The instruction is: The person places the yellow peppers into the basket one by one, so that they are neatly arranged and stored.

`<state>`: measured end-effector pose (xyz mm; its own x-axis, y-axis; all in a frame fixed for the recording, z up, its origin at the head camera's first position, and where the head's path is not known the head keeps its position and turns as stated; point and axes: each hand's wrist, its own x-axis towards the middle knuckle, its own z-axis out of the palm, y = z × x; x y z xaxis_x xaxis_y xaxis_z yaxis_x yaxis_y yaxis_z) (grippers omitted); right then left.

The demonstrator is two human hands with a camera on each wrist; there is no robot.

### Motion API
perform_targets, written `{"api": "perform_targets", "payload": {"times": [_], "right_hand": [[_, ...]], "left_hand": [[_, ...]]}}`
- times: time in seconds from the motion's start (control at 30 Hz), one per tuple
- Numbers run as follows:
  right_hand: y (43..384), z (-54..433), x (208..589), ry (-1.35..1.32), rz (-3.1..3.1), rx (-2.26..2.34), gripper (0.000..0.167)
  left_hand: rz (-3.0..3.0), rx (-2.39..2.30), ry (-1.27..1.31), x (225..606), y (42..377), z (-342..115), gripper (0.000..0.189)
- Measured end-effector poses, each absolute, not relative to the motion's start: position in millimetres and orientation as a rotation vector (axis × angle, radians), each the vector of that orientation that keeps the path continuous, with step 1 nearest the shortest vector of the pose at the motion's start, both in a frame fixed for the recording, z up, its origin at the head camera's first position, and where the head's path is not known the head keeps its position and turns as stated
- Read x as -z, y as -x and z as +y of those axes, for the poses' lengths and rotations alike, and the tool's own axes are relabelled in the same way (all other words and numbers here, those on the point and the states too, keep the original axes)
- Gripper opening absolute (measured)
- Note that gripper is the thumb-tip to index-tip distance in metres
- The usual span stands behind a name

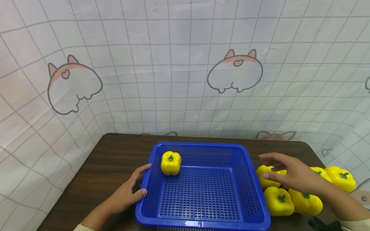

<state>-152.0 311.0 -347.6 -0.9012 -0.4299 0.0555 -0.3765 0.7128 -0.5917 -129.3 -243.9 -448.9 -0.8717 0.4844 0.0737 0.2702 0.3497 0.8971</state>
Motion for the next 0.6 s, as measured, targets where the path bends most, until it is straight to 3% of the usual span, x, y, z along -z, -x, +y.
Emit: {"api": "perform_targets", "payload": {"times": [0.6], "right_hand": [[138.9,333.6,357.7,0.702,2.893,0.945,0.047]], "left_hand": [[2.423,-1.517,-0.704,449.6,130.2,-244.2,0.073]]}}
